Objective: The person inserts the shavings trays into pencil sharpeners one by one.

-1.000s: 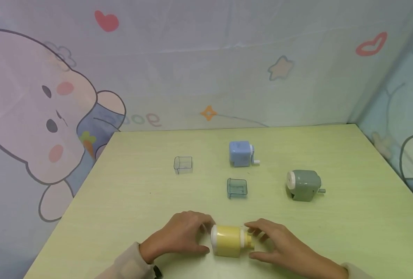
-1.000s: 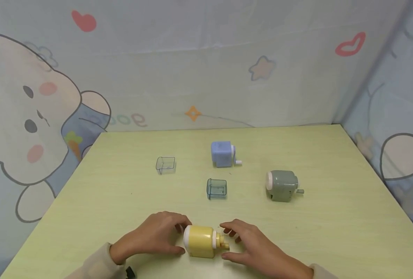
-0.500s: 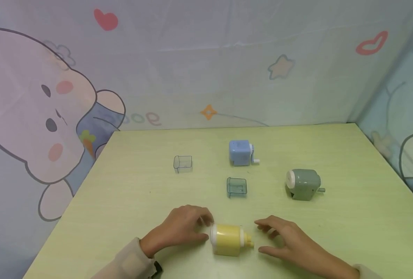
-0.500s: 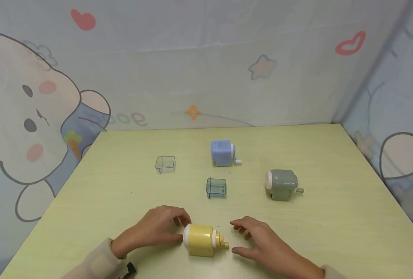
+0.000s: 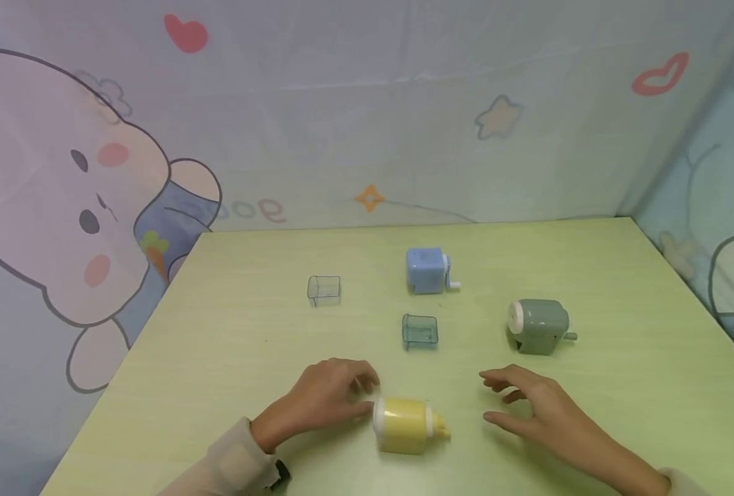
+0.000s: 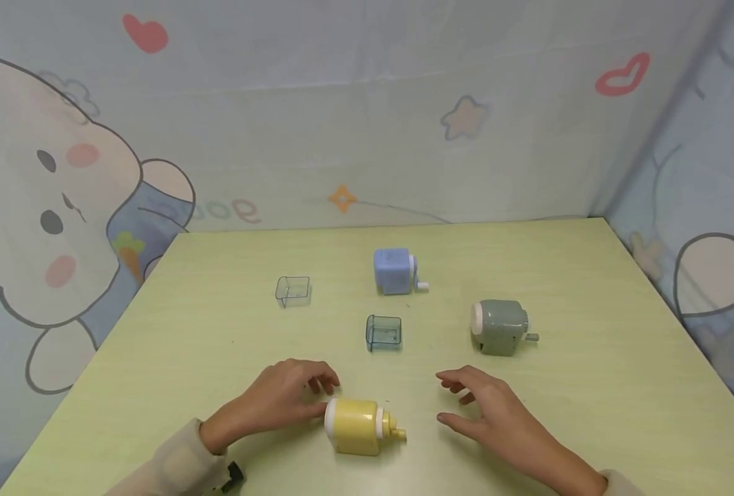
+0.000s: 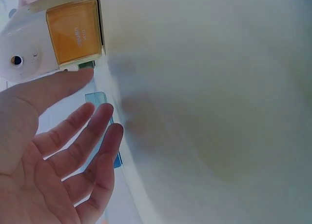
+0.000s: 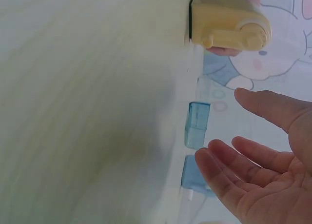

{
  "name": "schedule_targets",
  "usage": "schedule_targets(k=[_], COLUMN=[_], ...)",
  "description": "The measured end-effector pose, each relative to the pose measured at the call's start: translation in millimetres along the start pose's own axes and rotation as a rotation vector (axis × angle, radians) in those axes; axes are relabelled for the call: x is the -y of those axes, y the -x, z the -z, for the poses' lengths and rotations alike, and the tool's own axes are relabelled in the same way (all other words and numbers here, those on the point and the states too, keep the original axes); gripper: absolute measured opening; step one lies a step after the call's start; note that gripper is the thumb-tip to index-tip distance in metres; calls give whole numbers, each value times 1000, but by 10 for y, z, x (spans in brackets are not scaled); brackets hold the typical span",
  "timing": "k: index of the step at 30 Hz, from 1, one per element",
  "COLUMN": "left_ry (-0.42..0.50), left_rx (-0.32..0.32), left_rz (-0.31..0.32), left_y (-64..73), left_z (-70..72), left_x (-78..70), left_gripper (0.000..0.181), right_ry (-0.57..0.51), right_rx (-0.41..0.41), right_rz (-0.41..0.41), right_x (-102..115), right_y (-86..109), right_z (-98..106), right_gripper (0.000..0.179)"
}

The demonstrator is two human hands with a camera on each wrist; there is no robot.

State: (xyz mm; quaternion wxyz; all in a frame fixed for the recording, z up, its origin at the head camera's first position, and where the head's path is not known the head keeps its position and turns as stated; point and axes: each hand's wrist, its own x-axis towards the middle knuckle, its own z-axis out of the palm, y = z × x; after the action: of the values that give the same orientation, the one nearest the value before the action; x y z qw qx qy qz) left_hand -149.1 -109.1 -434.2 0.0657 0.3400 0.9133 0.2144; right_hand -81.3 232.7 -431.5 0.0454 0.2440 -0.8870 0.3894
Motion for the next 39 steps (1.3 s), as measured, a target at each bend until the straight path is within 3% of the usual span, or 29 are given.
schedule_targets(k=[11,23,39], left_ry=[10,-11,-10], left_rx=[-21,0,-9], left_rz=[28,40,30], left_y=[-57,-145,-202], left_z=[-24,16,31], left_x=[34,34,49], left_gripper=[26,27,25], right_ry=[54,71,88], right_rx=[-69,-110,-150], right_rz=[-39,-88,-115], right_x=[-140,-285,-461], right_y=[43,103,168], right_z=[115,233,322], right_gripper=[43,47,41])
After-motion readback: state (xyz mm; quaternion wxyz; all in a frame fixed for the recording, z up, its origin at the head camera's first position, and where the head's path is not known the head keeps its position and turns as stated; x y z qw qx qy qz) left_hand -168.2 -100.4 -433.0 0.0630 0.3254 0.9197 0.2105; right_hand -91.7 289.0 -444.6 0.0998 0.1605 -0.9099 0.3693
